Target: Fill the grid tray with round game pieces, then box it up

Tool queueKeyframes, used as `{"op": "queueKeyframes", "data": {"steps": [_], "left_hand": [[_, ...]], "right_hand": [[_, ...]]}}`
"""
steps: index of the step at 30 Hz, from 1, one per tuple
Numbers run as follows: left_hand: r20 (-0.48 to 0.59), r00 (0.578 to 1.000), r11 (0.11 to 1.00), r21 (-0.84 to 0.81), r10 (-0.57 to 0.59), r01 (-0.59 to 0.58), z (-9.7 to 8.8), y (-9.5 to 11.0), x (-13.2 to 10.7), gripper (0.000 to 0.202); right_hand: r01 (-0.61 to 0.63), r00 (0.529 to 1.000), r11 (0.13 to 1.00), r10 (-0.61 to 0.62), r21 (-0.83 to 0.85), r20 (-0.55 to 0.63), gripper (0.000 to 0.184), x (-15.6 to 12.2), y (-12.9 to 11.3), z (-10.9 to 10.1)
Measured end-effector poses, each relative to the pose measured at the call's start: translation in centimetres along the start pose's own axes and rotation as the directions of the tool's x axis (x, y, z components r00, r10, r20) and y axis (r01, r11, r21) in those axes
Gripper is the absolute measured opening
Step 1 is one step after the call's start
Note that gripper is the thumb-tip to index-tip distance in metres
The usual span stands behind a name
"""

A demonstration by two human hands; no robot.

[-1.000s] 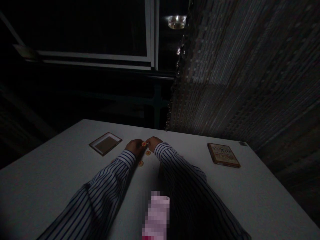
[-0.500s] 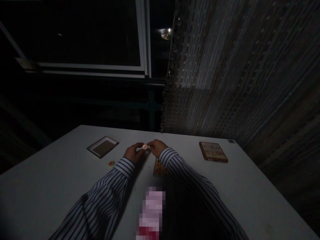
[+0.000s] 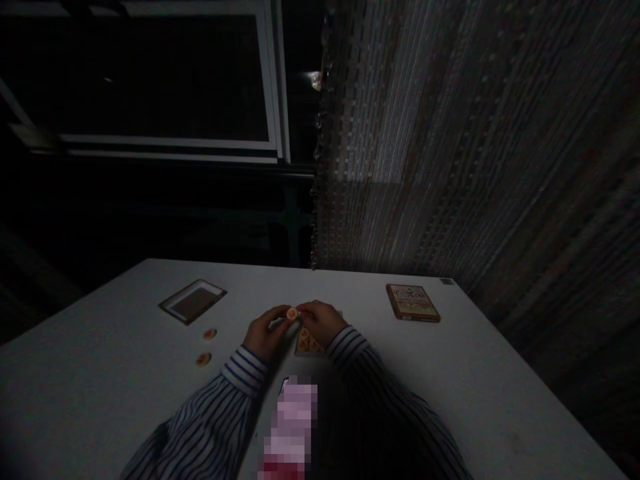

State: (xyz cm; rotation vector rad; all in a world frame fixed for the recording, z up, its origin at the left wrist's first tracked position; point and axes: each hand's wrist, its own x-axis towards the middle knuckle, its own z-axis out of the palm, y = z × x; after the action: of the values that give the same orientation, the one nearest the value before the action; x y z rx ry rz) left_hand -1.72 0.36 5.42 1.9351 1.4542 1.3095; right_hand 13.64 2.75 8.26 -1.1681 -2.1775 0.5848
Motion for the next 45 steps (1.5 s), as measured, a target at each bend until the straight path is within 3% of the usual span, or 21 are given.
{"op": "queueKeyframes", "data": {"steps": [8,17,23,28,38,45], "left_hand": [[-0.044,0.999,0.999,-0.051,-0.004,0.002,1.0,0.1,-1.2,0.025],[0.016,0.992,0.991,-0.048,0.125,-0.124,1.0,-0.1,-1.4,0.026],[0.026,1.0,0.985,-0.173,-0.009,0.014,1.2,0.3,-1.1,0.029],[0.092,0.987,0.925,-0.346,-0.133,0.157,1.2,0.6,-0.1,0.025],[0.058,0.952,0.813,-0.506,-0.301,0.288,2.2,-0.9,-0.7,0.023],[0.14,0.906,0.64,-0.666,-0.398,0.384,2.4,-0.9,-0.6,0.019]], "right_hand": [[-0.059,0.998,0.966,0.054,0.253,0.026,0.021,-1.2,0.9,0.2],[-0.145,0.989,0.903,0.144,0.403,0.033,0.015,-1.1,1.9,0.8],[-0.16,0.987,0.903,0.16,0.399,0.032,0.019,-1.0,1.7,0.4],[-0.15,0.987,0.905,0.163,0.397,0.0,0.019,-0.9,1.4,-0.1],[-0.157,0.987,0.941,0.156,0.301,0.027,0.02,-1.0,1.8,0.8],[-0.143,0.989,0.956,0.13,0.255,0.068,0.021,-1.0,1.1,-0.1]]}}
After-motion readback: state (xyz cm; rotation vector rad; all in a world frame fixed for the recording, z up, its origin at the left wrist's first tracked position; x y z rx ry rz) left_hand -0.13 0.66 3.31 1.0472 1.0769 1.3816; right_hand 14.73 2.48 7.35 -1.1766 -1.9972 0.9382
